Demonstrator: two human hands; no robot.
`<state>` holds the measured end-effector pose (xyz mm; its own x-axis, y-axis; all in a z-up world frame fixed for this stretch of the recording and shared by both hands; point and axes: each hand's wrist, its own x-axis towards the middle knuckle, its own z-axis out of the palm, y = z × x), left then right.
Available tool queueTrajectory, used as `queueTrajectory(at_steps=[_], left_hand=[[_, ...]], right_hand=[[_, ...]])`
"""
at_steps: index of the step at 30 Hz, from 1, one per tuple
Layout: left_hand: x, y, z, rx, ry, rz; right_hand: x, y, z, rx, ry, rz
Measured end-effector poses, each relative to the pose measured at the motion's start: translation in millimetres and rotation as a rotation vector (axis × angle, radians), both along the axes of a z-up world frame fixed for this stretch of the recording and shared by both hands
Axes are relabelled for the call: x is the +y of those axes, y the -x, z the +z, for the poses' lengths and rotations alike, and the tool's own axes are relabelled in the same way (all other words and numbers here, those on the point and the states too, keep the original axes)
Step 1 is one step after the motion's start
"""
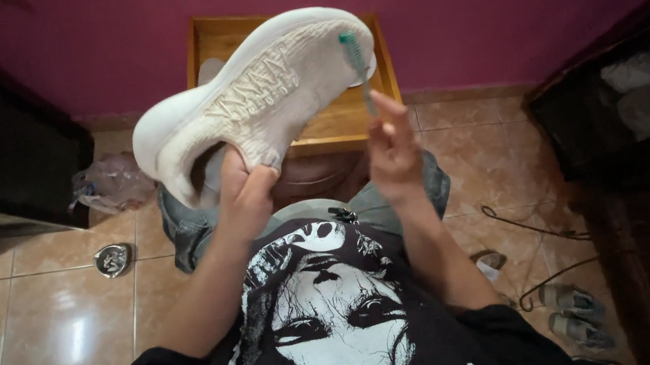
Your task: The person scrubs a white sneaker with a toothbrush, focusing on the upper, sole, and laces. They repeatedly dip the brush into a small bowl of liquid and continue scrubbing different areas of the shoe.
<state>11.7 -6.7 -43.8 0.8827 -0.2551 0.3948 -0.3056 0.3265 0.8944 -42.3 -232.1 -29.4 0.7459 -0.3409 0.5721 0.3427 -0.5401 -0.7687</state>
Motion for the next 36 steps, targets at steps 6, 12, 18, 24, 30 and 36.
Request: queueTrajectory(at_steps=[6, 12, 18, 24, 30, 36], left_hand=[[1.6, 0.5, 6.4, 0.004, 0.024, -0.046], [-0.4, 3.4, 14.7, -0.046, -0.056, -0.038], [-1.1, 3.7, 9.6, -0.036, -0.067, 0.003], [-4.4, 7.0, 11.8, -0.006, -0.081, 0.006], [-0.5, 2.1, 13.3, -0.042, -0.054, -0.010], [-0.1, -0.6, 10.9, -0.058, -0.060, 0.021]], right_hand=[[10.0, 2.9, -12.3, 0.157, 0.025, 0.179], [5.4, -5.0, -24.2, 0.032, -0.032, 0.068], [-14.3, -7.1, -27.6, -0.015, 0.014, 0.046], [9.9, 1.1, -14.8, 0.062, 0.011, 0.121], [15.3, 6.7, 4.6, 0.095, 0.011, 0.112], [1.7, 4.3, -5.1, 0.072, -0.006, -0.042]])
